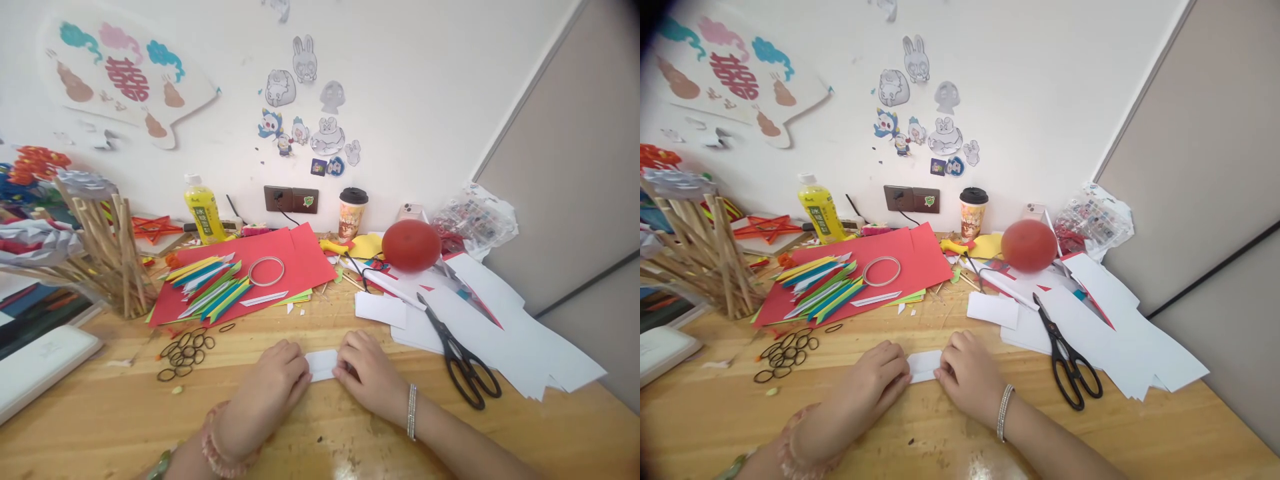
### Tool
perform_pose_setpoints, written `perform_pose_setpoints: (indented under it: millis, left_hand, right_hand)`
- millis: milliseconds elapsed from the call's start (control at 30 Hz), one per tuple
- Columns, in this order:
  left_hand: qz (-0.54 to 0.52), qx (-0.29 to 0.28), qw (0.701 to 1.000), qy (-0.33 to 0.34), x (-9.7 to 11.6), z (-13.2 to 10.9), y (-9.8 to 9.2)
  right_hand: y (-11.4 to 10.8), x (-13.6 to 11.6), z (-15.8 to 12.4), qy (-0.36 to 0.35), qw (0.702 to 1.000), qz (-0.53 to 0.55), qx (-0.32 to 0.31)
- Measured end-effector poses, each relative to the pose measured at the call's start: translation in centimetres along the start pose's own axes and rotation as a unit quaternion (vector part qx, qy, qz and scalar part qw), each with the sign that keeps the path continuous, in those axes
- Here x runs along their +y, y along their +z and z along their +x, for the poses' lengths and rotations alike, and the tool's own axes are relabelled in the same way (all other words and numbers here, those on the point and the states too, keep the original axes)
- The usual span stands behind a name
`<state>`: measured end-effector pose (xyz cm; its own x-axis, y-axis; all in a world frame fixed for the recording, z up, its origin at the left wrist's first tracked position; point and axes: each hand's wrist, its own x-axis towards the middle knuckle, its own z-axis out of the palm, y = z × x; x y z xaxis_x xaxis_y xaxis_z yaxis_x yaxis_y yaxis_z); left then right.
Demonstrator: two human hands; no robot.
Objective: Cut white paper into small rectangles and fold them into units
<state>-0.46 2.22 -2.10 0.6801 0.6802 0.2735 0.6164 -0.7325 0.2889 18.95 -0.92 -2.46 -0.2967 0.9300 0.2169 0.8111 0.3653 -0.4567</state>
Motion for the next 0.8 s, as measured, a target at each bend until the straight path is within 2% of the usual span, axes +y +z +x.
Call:
perform_pose_setpoints:
  millis: [367, 533, 600, 733, 800]
  left_hand:
    - [0.094, -0.034, 0.995, -0.03, 0.2, 0.6, 0.6]
    - [0.136, -0.028, 0.99, -0.028, 0.6, 0.5, 0.5]
    - [0.134, -0.018, 0.991, 0.001, 0.8, 0.4, 0.2]
    - [0.131, -0.005, 0.982, 0.133, 1.2, 0.0, -0.1]
    - [0.143, -0.01, 0.977, 0.156, 1.2, -0.2, -0.2]
  right_hand:
    - [0.6, -0.4, -0.3, 0.028, 0.998, -0.039, 0.035]
    - [0.7, -0.6, -0.3, 0.037, 0.997, -0.05, 0.044]
    - [0.7, -0.6, -0.3, 0.042, 0.997, -0.051, 0.047]
    - [0.7, -0.6, -0.2, 0.051, 0.997, -0.037, 0.044]
    - [0.6, -0.5, -0.2, 0.058, 0.997, -0.024, 0.044]
